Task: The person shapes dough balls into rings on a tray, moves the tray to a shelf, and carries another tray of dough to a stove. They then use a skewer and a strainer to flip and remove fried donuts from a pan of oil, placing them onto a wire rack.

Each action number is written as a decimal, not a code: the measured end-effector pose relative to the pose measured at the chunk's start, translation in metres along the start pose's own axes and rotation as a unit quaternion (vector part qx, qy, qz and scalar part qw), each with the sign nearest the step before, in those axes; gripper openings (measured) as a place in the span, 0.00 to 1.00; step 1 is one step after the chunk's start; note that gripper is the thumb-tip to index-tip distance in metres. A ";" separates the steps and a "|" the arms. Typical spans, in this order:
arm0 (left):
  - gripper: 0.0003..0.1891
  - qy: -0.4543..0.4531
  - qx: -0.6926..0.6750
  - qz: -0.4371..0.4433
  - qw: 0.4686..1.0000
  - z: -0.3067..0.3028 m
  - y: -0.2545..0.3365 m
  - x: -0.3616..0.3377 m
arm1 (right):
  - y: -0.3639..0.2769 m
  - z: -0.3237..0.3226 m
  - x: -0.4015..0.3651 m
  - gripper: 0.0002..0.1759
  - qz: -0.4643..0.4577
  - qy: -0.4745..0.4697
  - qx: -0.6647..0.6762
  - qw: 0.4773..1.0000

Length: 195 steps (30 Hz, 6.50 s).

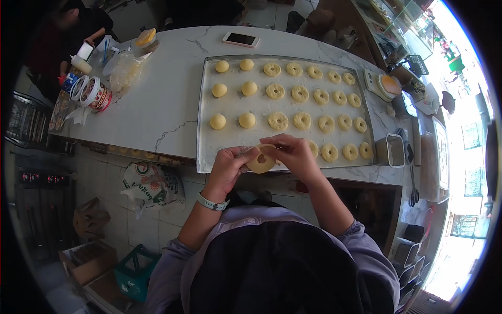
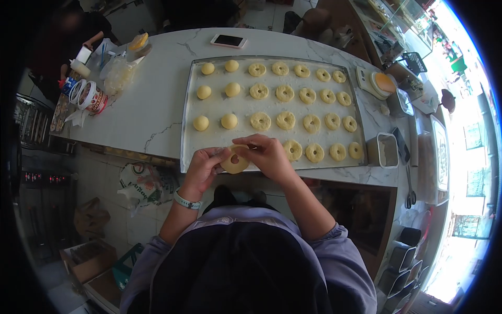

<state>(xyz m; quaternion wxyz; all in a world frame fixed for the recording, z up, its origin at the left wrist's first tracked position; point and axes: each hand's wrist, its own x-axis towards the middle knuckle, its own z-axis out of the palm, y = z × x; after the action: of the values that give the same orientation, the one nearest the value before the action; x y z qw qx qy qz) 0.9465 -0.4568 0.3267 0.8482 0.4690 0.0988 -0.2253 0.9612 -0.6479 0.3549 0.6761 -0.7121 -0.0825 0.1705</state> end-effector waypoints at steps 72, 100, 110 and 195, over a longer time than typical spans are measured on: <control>0.32 -0.088 -0.190 -0.032 0.977 -0.014 -0.012 0.030 | -0.045 -0.196 -0.053 0.11 -0.039 0.275 -0.539 0.795; 0.26 0.010 -0.399 0.043 0.916 -0.125 0.038 0.017 | 0.070 0.013 0.110 0.21 -0.184 0.045 -0.593 0.783; 0.23 0.009 -0.382 0.022 0.924 -0.129 0.031 0.020 | 0.053 0.018 0.105 0.09 -0.167 0.047 -0.614 0.770; 0.14 -0.045 0.023 0.098 0.994 -0.039 0.055 0.035 | -0.031 0.028 0.055 0.31 -0.047 0.076 0.025 0.996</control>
<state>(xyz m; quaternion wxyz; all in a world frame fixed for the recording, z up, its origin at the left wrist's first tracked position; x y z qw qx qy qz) 1.0054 -0.4092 0.3334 0.8587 0.4853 0.0094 -0.1642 1.0061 -0.6001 0.3776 0.7053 -0.7012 -0.0600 0.0856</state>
